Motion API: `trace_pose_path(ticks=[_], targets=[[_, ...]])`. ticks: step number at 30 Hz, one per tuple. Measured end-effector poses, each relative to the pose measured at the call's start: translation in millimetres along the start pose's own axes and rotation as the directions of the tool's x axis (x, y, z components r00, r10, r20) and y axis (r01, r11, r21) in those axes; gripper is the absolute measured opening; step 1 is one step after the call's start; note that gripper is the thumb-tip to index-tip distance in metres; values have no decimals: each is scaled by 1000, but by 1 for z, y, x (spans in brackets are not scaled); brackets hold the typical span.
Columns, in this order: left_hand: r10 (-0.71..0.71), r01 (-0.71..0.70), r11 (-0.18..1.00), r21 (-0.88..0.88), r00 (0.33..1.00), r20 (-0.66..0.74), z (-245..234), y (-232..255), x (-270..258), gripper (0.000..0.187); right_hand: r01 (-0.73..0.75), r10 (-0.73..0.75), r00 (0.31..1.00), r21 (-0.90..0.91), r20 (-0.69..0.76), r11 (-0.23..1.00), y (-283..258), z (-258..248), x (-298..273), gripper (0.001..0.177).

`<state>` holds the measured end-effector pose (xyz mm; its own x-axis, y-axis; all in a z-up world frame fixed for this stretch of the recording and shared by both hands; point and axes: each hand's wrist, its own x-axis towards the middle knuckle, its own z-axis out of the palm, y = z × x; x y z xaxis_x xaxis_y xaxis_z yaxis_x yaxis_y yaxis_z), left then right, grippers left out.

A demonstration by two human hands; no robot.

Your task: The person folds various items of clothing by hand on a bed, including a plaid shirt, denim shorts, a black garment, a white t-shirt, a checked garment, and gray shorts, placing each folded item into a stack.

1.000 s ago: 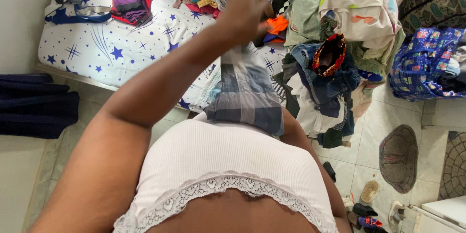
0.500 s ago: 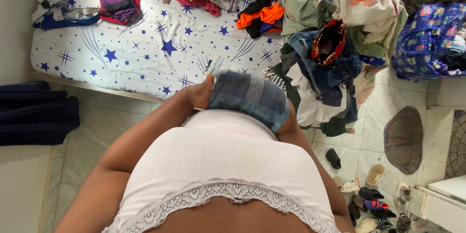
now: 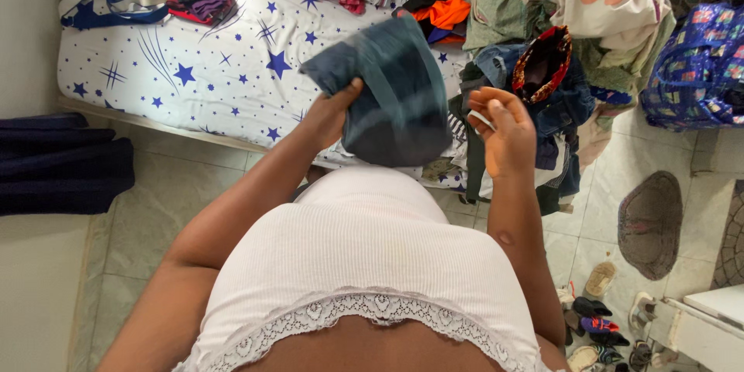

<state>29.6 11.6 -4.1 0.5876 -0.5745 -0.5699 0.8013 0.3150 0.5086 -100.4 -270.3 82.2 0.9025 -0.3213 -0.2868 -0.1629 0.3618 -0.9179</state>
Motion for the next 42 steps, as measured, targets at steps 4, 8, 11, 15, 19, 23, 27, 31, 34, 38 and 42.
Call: trace_pose_path(ticks=[4,8,11,15,19,23,27,31,34,38,42], targets=[[411,-409,911,-41,908,82,0,8,24,53,-26,27,999,18,-38,999,-13,21,2,42],[381,-381,924,-42,925,-3,24,-7,35,56,-333,324,943,195,79,922,14,60,30,56],[258,-277,959,65,943,208,37,-26,23,59,-398,245,895,416,374,818,39,69,41,73],[120,-88,990,-114,942,314,36,-44,18,63,-358,177,914,523,365,773,59,53,46,71],[-192,275,949,-154,891,412,-9,-72,20,69,-363,250,930,582,269,727,99,27,48,56],[-336,338,941,12,933,124,-79,-120,17,71,-402,347,915,544,206,736,161,-6,64,38],[-135,209,973,95,856,-498,-132,-149,31,60,-540,539,836,314,99,780,222,-12,99,36],[268,-91,931,352,828,-493,-153,-137,78,57,-583,581,810,219,81,782,303,4,136,40],[505,-154,729,667,778,-373,-164,-130,127,55,-599,603,790,341,109,724,382,6,161,43],[523,147,390,909,777,-350,-177,-149,172,55,-623,641,765,187,-56,760,486,-14,164,42],[437,291,527,799,713,-548,-191,-178,187,54,-590,605,791,148,-88,793,514,-21,162,52]])
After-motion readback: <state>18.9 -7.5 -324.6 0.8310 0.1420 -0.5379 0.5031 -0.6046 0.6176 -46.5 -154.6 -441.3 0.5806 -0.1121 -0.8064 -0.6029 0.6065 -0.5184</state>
